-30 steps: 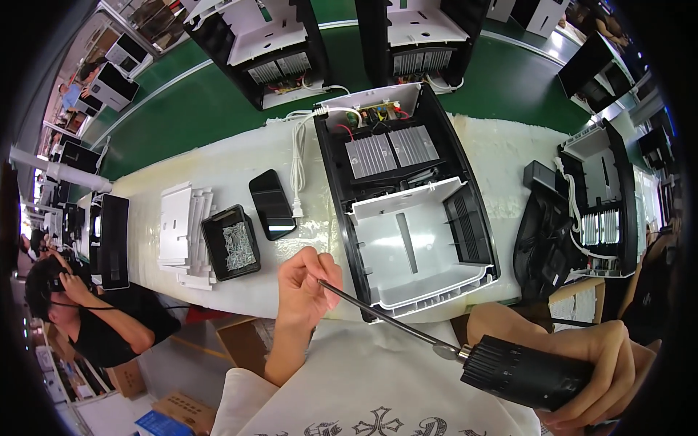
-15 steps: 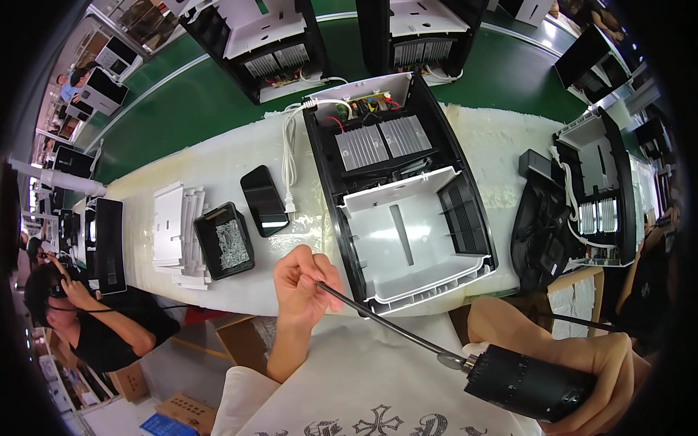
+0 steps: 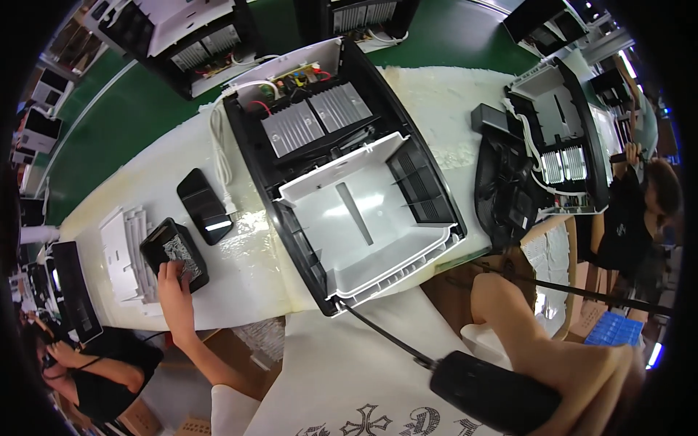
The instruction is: Installing internal components into an electronic housing and securing them using an electric screwdriver.
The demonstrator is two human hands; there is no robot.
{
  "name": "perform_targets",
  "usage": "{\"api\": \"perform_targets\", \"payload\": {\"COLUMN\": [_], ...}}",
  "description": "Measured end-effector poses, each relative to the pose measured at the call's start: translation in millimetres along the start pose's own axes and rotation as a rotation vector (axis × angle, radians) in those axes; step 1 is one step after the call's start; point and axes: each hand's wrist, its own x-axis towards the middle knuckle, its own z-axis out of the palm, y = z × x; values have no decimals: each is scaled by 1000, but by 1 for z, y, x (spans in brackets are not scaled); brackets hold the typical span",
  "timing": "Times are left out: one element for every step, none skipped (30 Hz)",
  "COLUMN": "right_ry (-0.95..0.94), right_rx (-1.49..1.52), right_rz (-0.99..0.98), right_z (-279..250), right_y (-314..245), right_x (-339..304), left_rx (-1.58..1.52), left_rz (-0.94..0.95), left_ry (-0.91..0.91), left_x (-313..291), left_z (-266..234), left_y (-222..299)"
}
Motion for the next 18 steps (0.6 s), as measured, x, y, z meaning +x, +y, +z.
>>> {"api": "perform_targets", "payload": {"right_ry": [9,17,22,27,9,18,21,54,51,47,42,45,35,26,28,34,40,24], "right_rx": [-46,-91,-156,-221,-307,-386,-478,-546,-553,-530,-493,-491,-491,-493,-493,-532,-571,-548], "right_rz": [49,98,148,197,185,404,630,565,547,555,558,561,562,562,560,552,544,594], "right_z": [-1,-1,0,1,-1,4,10,7,4,2,0,-3,-5,-7,-8,-8,-9,-11], "right_y": [8,17,24,32,43,37,38,45,50,49,50,50,51,51,52,53,54,54], "right_x": [-4,-9,-13,-17,-24,-27,-27,-37,-42,-42,-42,-42,-41,-41,-42,-44,-44,-42], "left_rx": [45,30,14,7,18,-9,-18,-62,-104,-111,-109,-159,-209,-206,-202,-199,-198,-217], "left_rz": [-32,-14,1,12,5,1,5,-31,-68,-98,-100,-132,-165,-163,-204,-244,-242,-262], "left_ry": [-42,-25,-37,-32,-19,15,9,24,39,57,53,84,116,114,116,119,120,118], "left_x": [-2,-2,2,6,4,1,0,-1,-1,2,2,2,1,2,2,3,4,3], "left_z": [-1,-2,1,2,-1,-2,2,3,5,5,5,6,6,6,6,6,5,3], "left_y": [1,-1,0,1,0,-1,-1,-1,-1,3,3,1,-1,-1,-1,-1,1,2]}}
